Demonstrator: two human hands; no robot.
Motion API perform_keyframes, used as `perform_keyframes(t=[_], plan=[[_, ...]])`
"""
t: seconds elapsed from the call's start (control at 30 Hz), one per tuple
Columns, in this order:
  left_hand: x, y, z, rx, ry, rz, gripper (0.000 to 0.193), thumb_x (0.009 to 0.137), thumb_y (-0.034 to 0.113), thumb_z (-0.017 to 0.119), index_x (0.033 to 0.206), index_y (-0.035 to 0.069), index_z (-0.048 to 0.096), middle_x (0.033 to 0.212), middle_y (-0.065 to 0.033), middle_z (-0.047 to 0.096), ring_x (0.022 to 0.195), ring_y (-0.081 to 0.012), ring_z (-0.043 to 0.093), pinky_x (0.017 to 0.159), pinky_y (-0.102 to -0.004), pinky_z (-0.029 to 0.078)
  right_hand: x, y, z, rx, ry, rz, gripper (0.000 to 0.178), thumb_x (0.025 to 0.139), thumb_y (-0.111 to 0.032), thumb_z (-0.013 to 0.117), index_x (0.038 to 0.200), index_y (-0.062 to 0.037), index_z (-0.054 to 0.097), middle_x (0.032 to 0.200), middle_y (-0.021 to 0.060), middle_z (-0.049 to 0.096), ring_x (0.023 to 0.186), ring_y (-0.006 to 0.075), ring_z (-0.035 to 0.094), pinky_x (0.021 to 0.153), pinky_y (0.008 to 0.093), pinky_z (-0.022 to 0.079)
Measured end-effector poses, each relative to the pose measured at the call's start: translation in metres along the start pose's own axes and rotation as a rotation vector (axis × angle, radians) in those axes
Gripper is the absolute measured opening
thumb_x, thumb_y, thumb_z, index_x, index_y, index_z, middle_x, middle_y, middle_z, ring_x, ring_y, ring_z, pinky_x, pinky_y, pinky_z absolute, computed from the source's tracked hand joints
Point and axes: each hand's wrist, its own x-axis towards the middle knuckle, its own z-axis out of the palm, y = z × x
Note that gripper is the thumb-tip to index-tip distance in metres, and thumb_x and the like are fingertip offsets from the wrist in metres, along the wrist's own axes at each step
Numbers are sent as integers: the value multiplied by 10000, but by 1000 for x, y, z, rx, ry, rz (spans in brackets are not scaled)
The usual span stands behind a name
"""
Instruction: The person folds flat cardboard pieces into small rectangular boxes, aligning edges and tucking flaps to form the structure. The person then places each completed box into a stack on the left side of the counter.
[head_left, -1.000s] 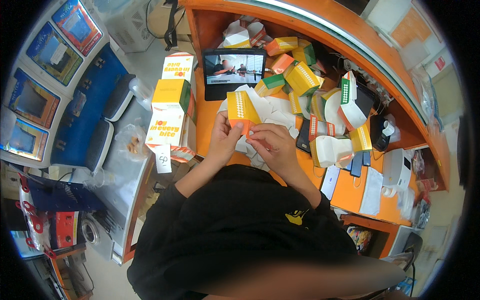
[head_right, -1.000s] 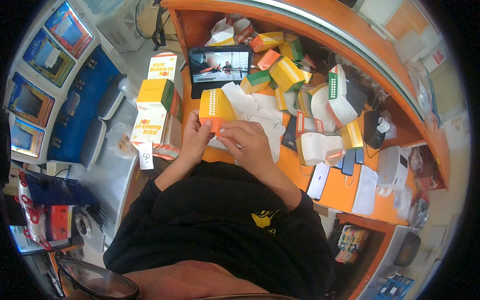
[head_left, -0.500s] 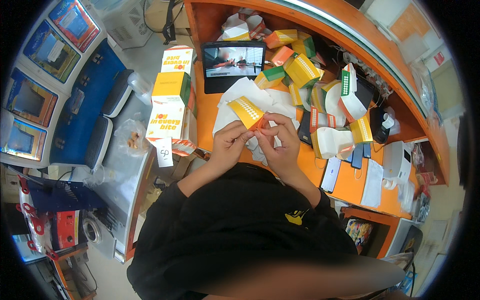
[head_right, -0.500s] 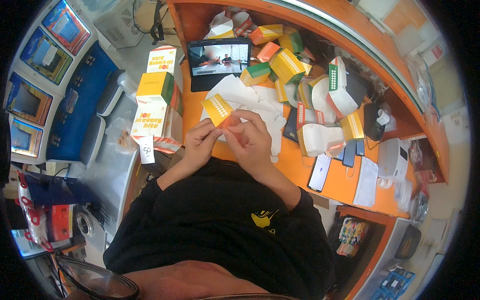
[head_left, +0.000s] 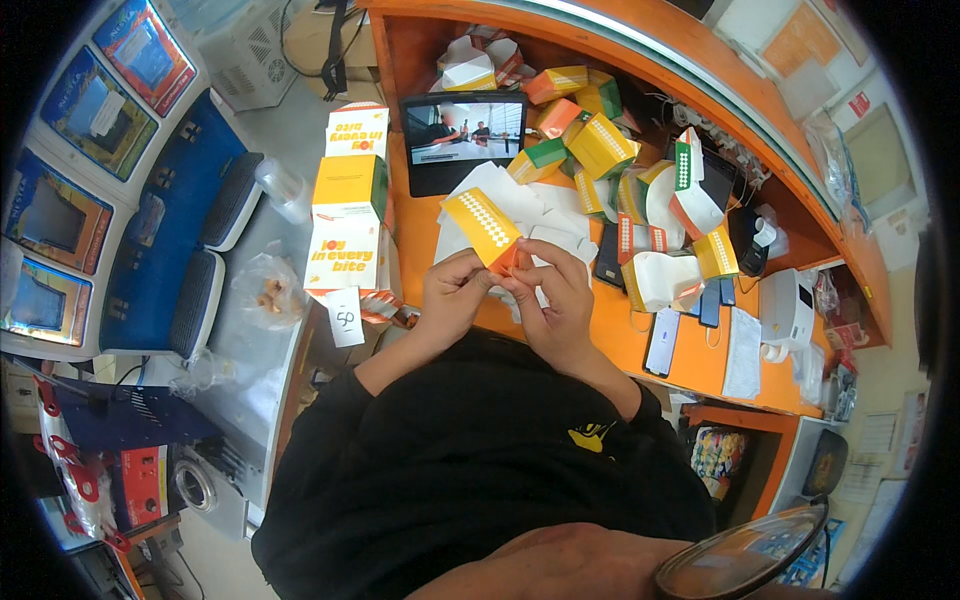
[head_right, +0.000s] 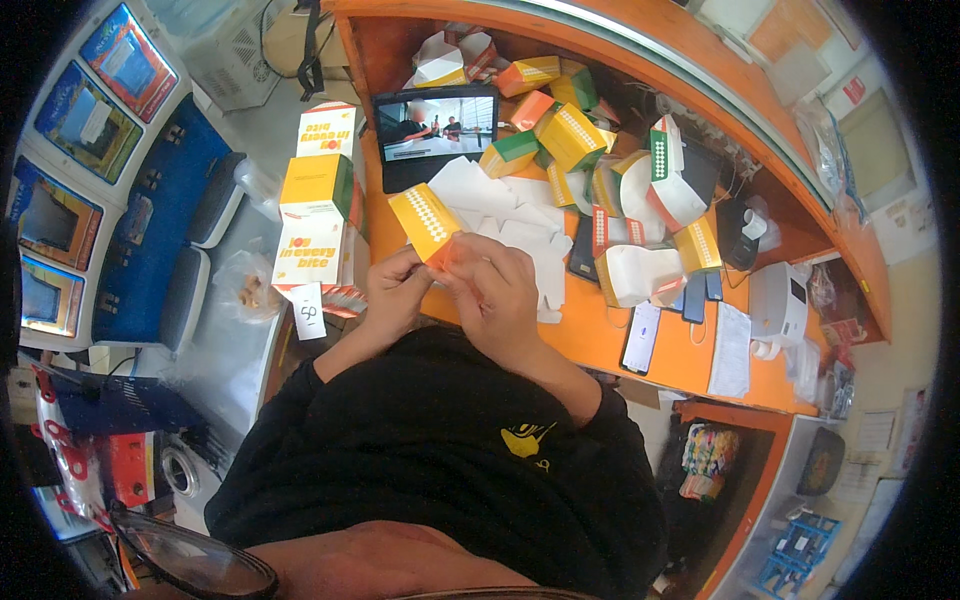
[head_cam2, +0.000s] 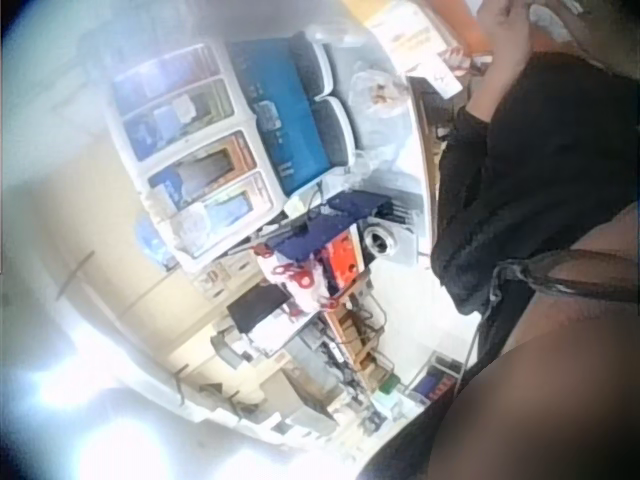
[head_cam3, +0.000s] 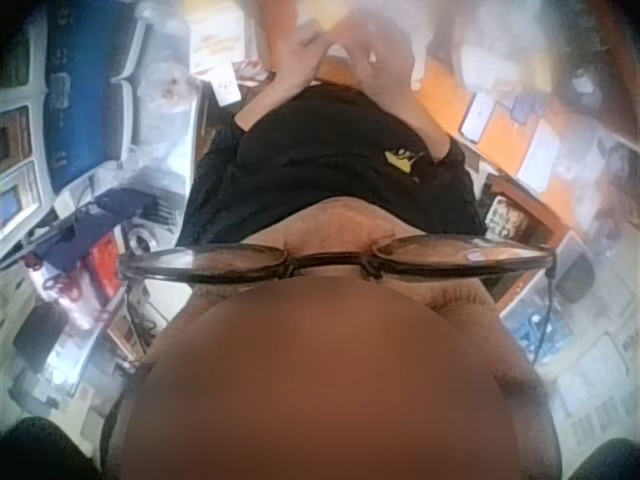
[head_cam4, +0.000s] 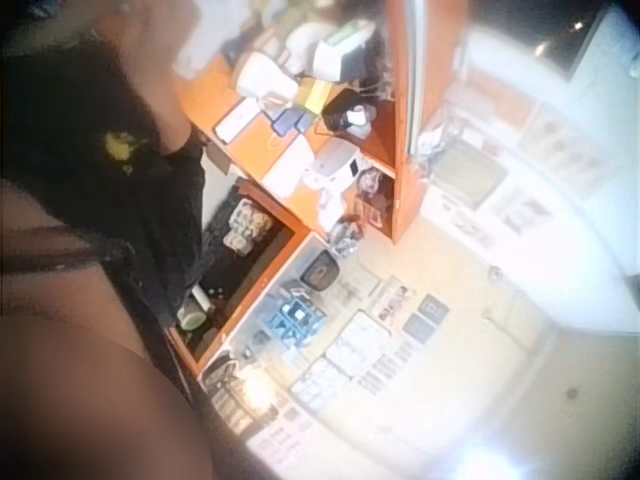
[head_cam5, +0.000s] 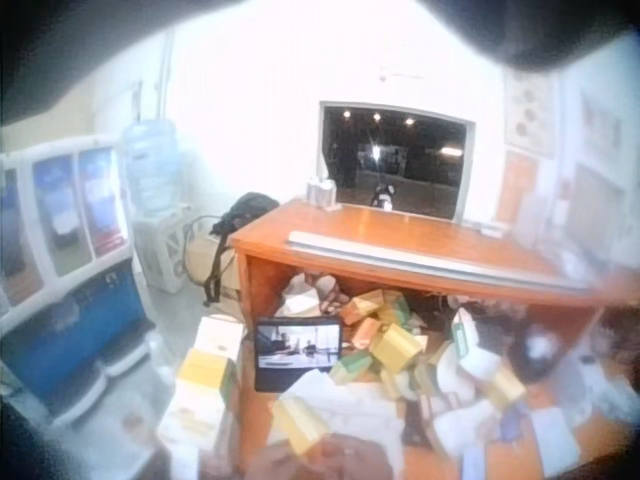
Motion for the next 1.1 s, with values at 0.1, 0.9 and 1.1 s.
perform_keyframes(t=[0.1,0.9,1.1], plan=[[-7,6,-19,45,-29,7,142,938,51,665,1045,-32,705,1008,-71,677,893,-111,632,779,-249,492,-2,-8,10,-8,-42,0,152,805,-57,749,916,-72,645,1144,103,683,1023,247,641,865,378,410],[-10,17,-71,-414,119,-266,351,1012,133,576,1341,36,503,1222,-63,638,1117,-168,636,968,-350,533,-46,-27,61,1077,338,673,514,1030,-267,552,1459,-22,409,1360,132,575,1238,263,583,1055,385,454],[-13,11,-49,-6,300,-210,595,937,114,678,1439,41,367,1372,-122,521,1298,-244,511,1110,-424,400,-33,-12,49,822,427,760,311,1013,-141,583,1263,45,580,1158,85,655,993,140,632,901,316,521]])
